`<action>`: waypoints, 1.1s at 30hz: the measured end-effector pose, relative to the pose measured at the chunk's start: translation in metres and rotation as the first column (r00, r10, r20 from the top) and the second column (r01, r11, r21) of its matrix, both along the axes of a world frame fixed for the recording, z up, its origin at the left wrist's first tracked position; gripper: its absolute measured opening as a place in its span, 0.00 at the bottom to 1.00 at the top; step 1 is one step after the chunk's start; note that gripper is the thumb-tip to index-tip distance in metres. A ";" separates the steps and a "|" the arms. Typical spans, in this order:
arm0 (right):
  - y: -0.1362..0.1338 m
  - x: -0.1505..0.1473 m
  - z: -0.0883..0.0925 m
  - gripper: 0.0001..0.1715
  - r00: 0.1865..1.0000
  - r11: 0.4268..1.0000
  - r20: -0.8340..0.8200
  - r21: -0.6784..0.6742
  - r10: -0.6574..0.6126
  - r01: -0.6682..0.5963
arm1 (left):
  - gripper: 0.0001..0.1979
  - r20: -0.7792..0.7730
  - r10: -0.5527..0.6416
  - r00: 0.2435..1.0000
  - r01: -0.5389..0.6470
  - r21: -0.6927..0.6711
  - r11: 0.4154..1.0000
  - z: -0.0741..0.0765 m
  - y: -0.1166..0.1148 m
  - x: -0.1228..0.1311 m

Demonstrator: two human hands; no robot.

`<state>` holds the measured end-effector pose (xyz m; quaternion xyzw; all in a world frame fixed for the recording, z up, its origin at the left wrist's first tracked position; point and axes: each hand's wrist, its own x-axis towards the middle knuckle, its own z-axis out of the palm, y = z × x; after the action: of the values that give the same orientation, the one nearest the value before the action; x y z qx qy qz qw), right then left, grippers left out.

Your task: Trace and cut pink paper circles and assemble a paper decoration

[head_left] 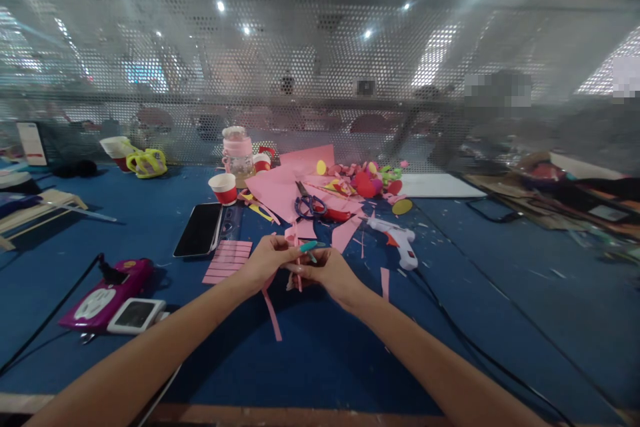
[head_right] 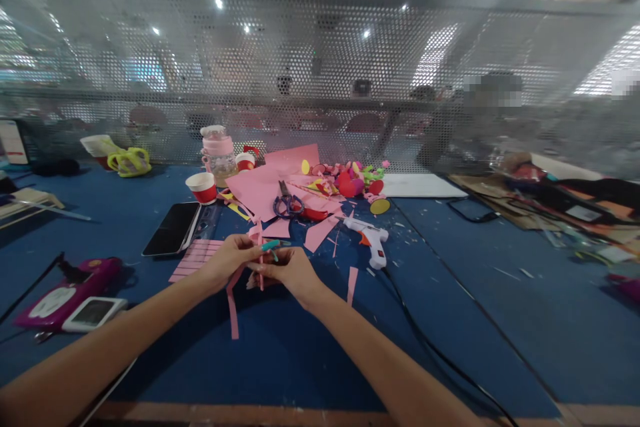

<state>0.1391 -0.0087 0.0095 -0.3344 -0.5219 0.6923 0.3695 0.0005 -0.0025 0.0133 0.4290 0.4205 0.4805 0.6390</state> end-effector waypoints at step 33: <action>0.016 0.012 0.002 0.20 0.964 0.965 0.053 0.014 -0.261 0.260 | 0.16 -0.379 0.061 0.923 0.071 0.325 0.943 0.001 0.006 -0.014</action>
<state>0.1515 0.0072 0.0111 -0.4175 -0.4858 0.6265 0.4440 -0.0140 0.0039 0.0147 0.6174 0.4489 0.4495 0.4639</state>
